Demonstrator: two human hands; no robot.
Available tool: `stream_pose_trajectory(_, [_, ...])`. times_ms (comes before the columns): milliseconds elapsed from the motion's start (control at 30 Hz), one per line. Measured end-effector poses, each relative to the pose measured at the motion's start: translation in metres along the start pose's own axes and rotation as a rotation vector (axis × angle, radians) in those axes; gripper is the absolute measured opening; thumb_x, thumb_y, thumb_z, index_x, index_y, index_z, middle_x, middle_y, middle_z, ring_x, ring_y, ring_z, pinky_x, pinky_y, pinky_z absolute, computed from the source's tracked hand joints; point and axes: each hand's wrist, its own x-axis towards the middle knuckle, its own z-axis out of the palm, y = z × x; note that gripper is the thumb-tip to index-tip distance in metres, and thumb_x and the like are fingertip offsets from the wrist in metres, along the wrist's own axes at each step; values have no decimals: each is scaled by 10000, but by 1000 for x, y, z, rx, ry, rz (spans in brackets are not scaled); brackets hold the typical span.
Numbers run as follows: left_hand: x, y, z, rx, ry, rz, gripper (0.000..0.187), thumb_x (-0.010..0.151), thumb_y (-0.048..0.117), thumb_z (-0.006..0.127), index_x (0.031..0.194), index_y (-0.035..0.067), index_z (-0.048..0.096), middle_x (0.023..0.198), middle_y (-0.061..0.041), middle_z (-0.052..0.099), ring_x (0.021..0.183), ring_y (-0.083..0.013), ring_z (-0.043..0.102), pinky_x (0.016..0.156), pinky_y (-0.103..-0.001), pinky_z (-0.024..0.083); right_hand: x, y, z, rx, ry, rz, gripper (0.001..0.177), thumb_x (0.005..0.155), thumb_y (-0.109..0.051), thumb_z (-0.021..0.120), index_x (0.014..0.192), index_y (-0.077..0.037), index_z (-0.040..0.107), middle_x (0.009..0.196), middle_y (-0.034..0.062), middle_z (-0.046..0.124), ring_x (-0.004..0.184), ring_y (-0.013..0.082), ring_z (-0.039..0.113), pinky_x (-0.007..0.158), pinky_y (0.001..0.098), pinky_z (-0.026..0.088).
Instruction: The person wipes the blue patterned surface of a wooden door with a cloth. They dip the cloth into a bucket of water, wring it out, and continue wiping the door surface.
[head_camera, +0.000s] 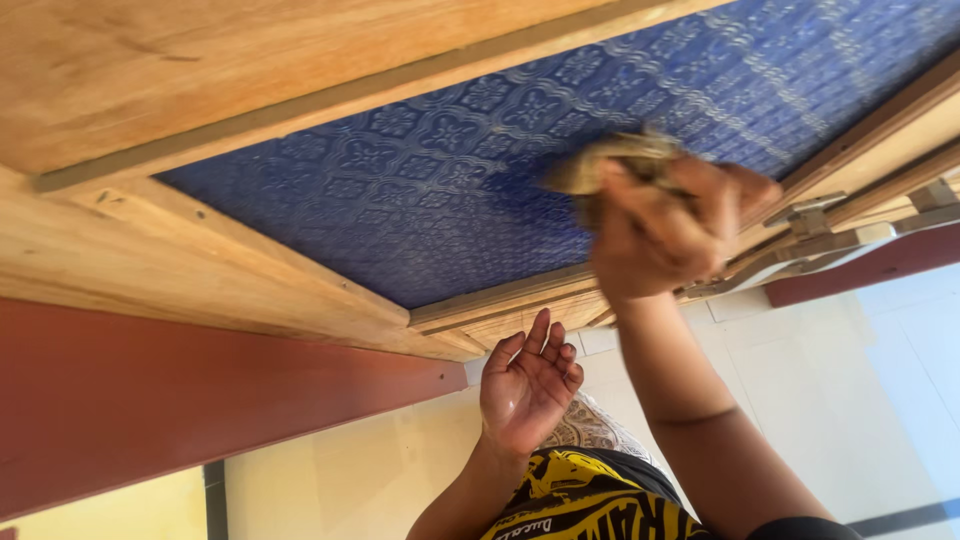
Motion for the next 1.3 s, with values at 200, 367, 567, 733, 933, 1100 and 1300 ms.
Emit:
stream_pose_trajectory(200, [17,-8,0,-4,37,2,360,1009,257,517,1286,98,684,1126,-83,726,1024,-230,629,955,-386,519,18,-17,-5,-2,-120,52,262,745,-81,958,957,-193,851,942,-14,618,988,217,473,872,328,359])
stream_pose_trajectory(367, [28,-10,1,-19,12,-28,356,1019,249,517,1296,97,681,1141,-90,725,1047,-240,641,976,-383,516,-24,39,-28,-85,-95,114,249,772,-1,888,902,-196,805,976,-22,642,1012,232,476,898,347,388])
stream_pose_trajectory(567, [37,-13,0,-32,-42,-26,364,1036,239,512,1325,85,670,1165,-101,723,1068,-248,650,1001,-380,513,-76,131,-64,-130,-37,204,264,884,92,818,954,-163,807,1031,7,710,1012,199,530,916,365,411])
stream_pose_trajectory(733, [42,-18,2,-37,-58,-17,388,1042,244,501,1357,70,646,1172,-106,722,1081,-249,648,1005,-388,511,-91,142,-52,-22,85,330,246,959,59,745,1043,-162,811,1051,-12,674,987,185,577,888,353,473])
stream_pose_trajectory(933, [40,-13,3,-32,-63,1,382,1045,250,496,1346,69,648,1174,-107,718,1088,-252,644,1010,-392,510,-68,110,-20,-126,150,116,176,939,-10,794,927,-180,754,979,-23,664,1055,212,500,929,377,448])
stream_pose_trajectory(1100, [47,-12,6,-36,-76,67,367,1042,252,505,1320,66,655,1173,-100,716,1077,-254,634,986,-397,509,-22,49,1,3,-4,-61,223,818,-53,877,888,-232,766,964,-62,624,1052,211,443,925,363,357])
stream_pose_trajectory(1300, [55,-17,12,-56,-85,93,366,1028,255,509,1302,65,659,1174,-98,715,1067,-247,632,983,-392,504,11,28,-1,141,-178,-100,278,765,1,843,934,-219,840,1006,-94,670,995,196,411,891,354,309])
